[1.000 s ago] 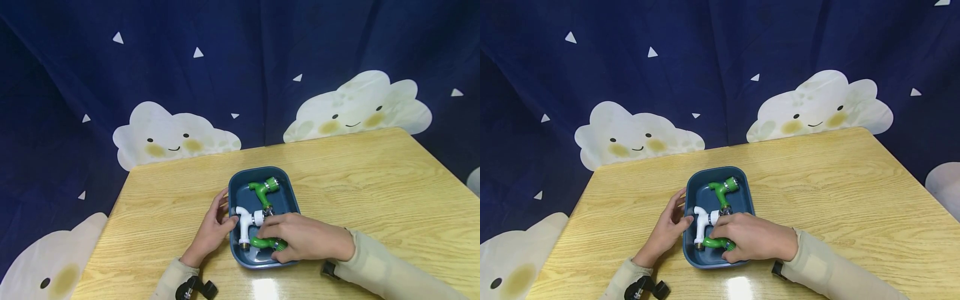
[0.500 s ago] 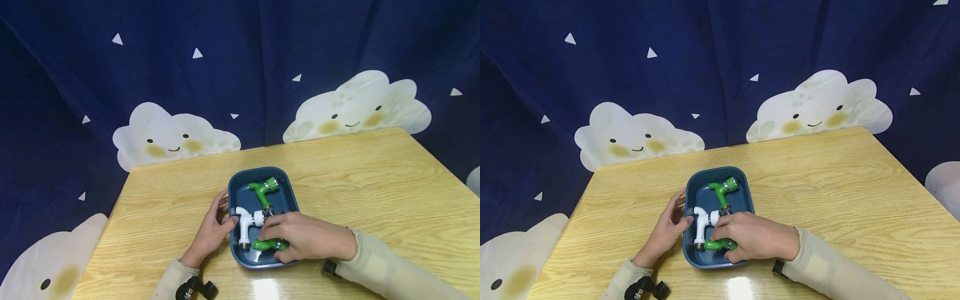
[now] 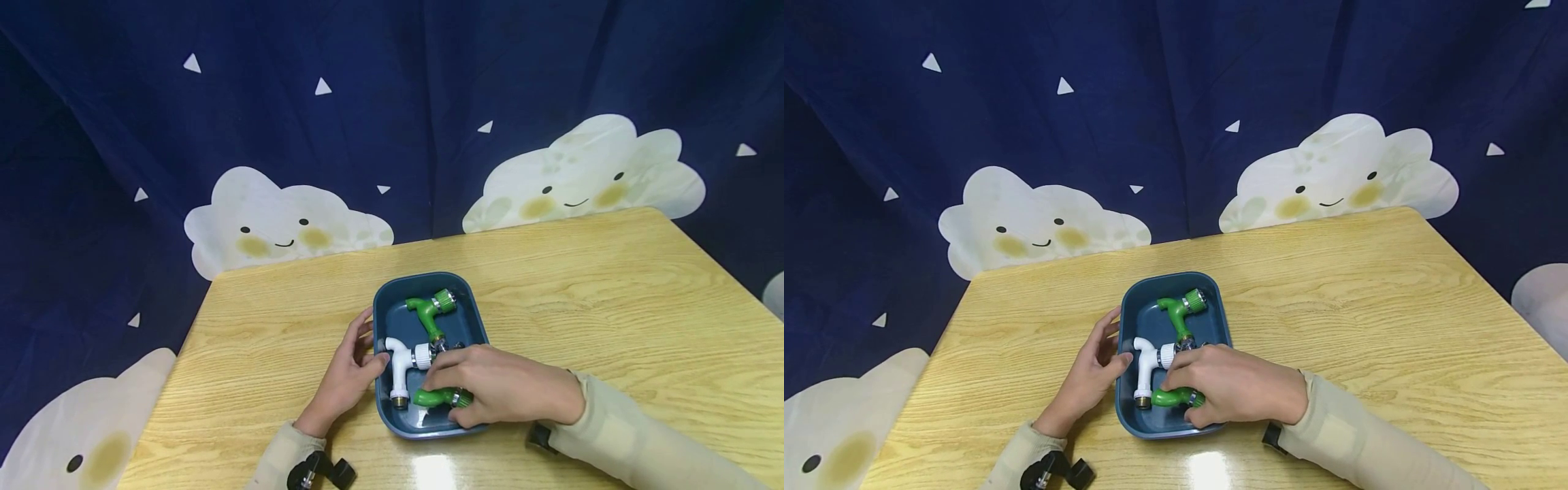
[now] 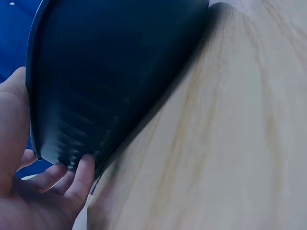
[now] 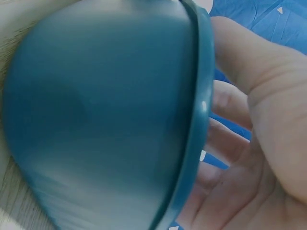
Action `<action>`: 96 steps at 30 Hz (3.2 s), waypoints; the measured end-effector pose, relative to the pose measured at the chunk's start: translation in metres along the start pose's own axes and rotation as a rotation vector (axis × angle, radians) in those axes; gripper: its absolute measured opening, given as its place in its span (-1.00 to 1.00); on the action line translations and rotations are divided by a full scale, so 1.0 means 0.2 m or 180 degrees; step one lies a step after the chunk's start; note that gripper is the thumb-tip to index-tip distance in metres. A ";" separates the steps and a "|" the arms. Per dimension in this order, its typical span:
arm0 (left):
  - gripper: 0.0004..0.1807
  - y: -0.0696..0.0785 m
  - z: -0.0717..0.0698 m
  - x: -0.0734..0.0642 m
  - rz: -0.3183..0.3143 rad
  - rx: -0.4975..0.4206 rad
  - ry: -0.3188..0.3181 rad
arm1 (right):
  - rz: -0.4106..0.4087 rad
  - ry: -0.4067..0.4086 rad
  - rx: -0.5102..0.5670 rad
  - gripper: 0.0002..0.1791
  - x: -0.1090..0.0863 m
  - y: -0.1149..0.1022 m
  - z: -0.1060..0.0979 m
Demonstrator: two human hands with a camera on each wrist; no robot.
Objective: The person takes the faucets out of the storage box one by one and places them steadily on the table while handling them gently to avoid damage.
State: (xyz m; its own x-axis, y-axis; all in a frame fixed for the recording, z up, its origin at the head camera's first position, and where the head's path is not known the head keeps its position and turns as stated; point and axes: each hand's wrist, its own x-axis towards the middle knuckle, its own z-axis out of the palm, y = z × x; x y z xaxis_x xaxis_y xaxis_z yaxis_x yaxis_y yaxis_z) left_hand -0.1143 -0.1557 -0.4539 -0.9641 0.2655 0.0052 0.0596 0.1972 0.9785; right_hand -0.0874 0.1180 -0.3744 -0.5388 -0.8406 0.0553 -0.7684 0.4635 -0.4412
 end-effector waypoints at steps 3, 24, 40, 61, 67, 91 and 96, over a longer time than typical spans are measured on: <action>-0.13 0.00 0.00 0.00 -0.0011 0.0002 0.0000 | 0.0003 0.0005 -0.0004 -0.58 0.00 0.00 0.00; -0.14 0.00 0.00 0.00 -0.0026 0.0022 0.0023 | 0.0068 0.0036 -0.0193 -0.55 0.00 0.01 -0.01; -0.15 0.00 0.00 0.00 0.0041 -0.0029 -0.0038 | 0.0129 -0.0030 -0.0183 -0.55 -0.01 0.00 -0.02; -0.15 0.01 0.00 0.00 0.0005 -0.0023 0.0000 | 0.0101 0.0025 -0.0269 -0.54 -0.01 0.00 -0.03; -0.16 0.00 0.00 0.00 -0.0008 -0.0001 0.0000 | 0.0116 0.0050 -0.0284 -0.55 -0.01 0.00 -0.03; -0.15 0.00 0.00 0.00 -0.0002 0.0029 0.0010 | 0.0089 0.0072 -0.0290 -0.56 -0.01 0.01 -0.04; -0.15 0.00 0.00 0.00 0.0034 0.0045 0.0001 | 0.0095 0.0080 -0.0283 -0.56 -0.01 0.00 -0.05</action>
State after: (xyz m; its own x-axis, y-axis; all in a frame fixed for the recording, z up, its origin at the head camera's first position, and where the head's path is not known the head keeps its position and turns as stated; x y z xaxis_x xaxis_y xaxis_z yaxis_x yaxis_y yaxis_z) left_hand -0.1148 -0.1554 -0.4549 -0.9635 0.2674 0.0157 0.0735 0.2078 0.9754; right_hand -0.0896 0.1235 -0.3665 -0.5697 -0.8192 0.0664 -0.7788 0.5123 -0.3618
